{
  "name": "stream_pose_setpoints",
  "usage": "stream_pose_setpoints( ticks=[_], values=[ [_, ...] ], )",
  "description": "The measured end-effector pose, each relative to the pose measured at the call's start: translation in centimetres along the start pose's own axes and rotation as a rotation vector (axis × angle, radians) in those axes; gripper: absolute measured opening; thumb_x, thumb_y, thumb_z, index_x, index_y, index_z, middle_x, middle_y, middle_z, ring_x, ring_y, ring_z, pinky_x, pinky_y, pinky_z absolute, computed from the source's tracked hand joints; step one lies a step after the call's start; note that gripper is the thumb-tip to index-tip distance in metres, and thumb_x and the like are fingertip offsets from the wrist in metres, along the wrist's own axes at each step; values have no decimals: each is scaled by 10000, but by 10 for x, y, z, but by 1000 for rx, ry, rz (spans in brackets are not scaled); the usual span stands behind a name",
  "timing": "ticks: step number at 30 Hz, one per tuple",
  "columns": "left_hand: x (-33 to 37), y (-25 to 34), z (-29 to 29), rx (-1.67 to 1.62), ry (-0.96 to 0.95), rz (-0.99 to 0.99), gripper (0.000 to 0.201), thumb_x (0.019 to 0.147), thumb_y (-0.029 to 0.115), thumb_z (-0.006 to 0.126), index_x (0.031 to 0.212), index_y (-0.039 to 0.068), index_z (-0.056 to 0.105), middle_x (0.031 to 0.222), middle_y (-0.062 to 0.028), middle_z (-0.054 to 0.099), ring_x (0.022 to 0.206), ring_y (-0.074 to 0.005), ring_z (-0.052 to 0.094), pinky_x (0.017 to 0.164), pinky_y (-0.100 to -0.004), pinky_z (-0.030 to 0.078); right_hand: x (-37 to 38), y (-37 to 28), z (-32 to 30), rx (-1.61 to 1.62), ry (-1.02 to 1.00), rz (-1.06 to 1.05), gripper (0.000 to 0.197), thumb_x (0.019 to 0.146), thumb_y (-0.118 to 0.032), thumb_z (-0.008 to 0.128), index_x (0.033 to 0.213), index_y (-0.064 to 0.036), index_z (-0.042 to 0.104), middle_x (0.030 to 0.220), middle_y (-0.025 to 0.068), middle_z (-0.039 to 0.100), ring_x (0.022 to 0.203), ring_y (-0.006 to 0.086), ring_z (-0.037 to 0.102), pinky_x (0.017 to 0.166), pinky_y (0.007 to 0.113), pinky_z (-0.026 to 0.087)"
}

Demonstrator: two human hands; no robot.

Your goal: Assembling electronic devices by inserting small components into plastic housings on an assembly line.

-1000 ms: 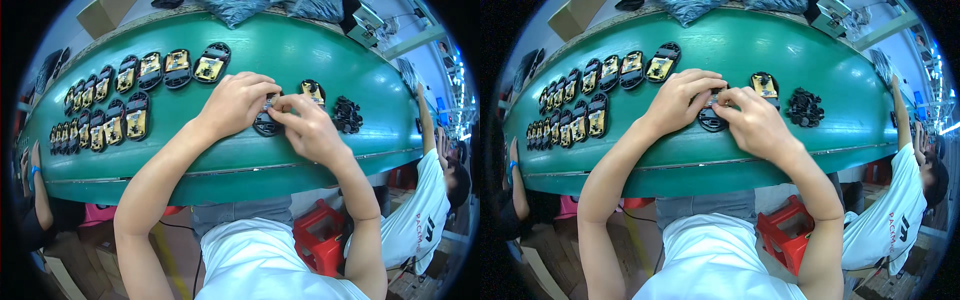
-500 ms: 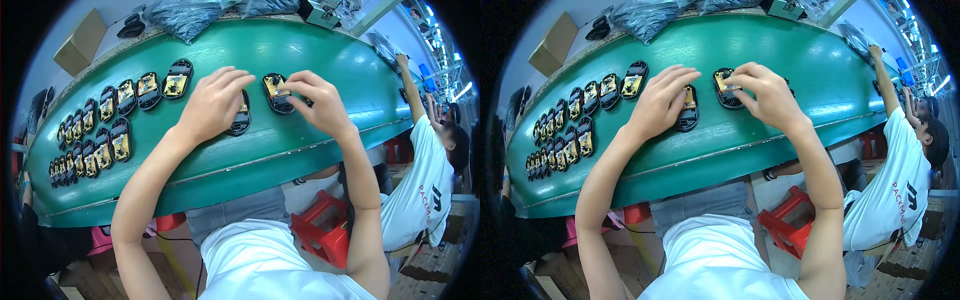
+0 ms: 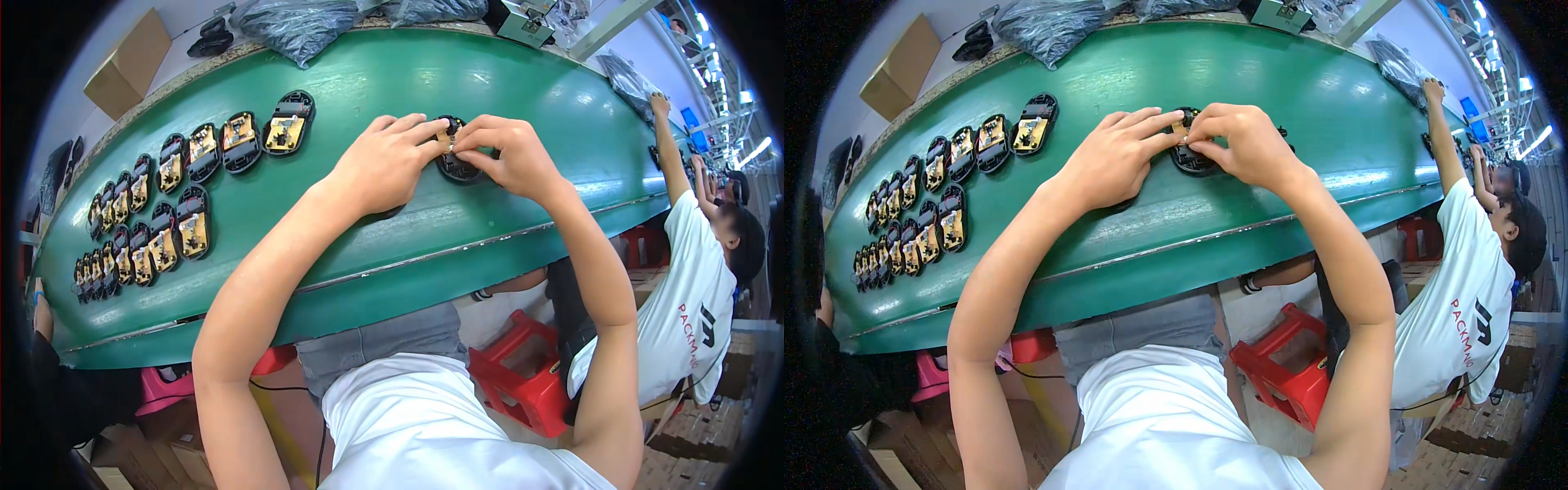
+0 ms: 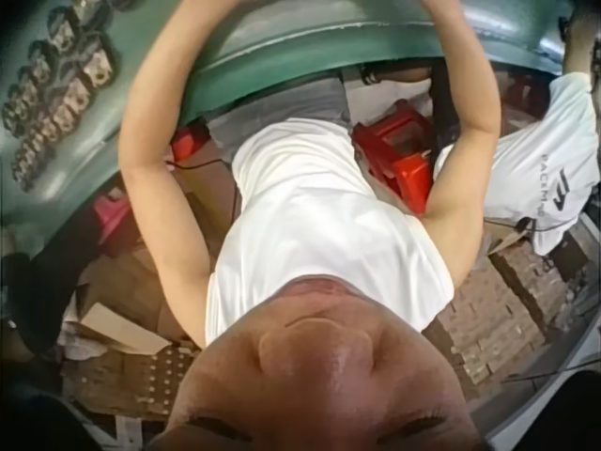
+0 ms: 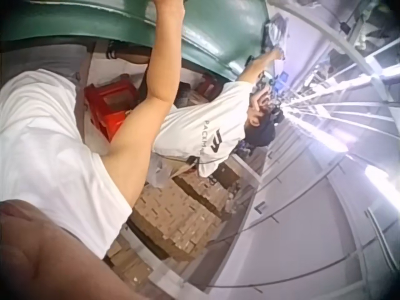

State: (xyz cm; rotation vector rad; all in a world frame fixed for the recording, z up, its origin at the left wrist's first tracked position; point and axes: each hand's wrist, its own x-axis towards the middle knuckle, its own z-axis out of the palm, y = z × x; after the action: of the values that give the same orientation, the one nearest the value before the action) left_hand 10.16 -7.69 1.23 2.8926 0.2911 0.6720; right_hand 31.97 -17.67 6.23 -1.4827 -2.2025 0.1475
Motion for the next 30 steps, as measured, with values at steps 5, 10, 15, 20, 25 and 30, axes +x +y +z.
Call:
stream_pose_setpoints(
  ticks=[5,10,15,20,25,30],
  values=[
    [-2,-1,2,-27,-16,-2,522,866,15,580,1377,123,586,1503,-91,519,1350,-305,510,1101,-457,412,10,-6,1,290,-9,421,173,792,-20,785,955,-30,727,887,96,732,826,245,713,759,340,568],
    [2,3,-1,-29,0,-8,535,856,3,580,1376,128,578,1508,-89,513,1349,-298,509,1103,-454,412,-4,-5,0,-373,0,-168,239,838,-44,686,1076,-58,695,898,74,726,845,236,699,759,336,569],
    [-1,1,6,26,10,-5,502,860,7,581,1348,122,592,1509,-84,512,1355,-301,505,1103,-456,416,-16,-34,1,-565,-17,-205,350,858,-59,645,1207,-39,641,1023,139,710,986,279,678,888,378,549],
    [-1,-5,0,-93,89,15,443,896,1,561,1324,104,606,1484,-127,522,1381,-349,476,1126,-470,405,-28,-22,-58,-283,106,101,340,813,11,698,1147,-46,676,1124,147,683,1109,355,631,964,439,510],
    [-3,-25,-39,-313,265,-100,374,912,-8,549,1273,59,620,1404,-158,576,1333,-369,512,1123,-446,415,-54,-25,-51,-259,-46,179,255,817,-66,758,1069,-68,718,1063,89,675,1037,302,629,918,407,518],
    [-42,-61,-67,-1,186,-222,324,917,27,580,1235,30,642,1345,-150,613,1315,-368,529,1094,-453,427,-45,-14,-34,-383,-110,100,286,787,-112,796,1060,-77,720,1049,54,634,957,271,591,887,394,511]
  ],
)
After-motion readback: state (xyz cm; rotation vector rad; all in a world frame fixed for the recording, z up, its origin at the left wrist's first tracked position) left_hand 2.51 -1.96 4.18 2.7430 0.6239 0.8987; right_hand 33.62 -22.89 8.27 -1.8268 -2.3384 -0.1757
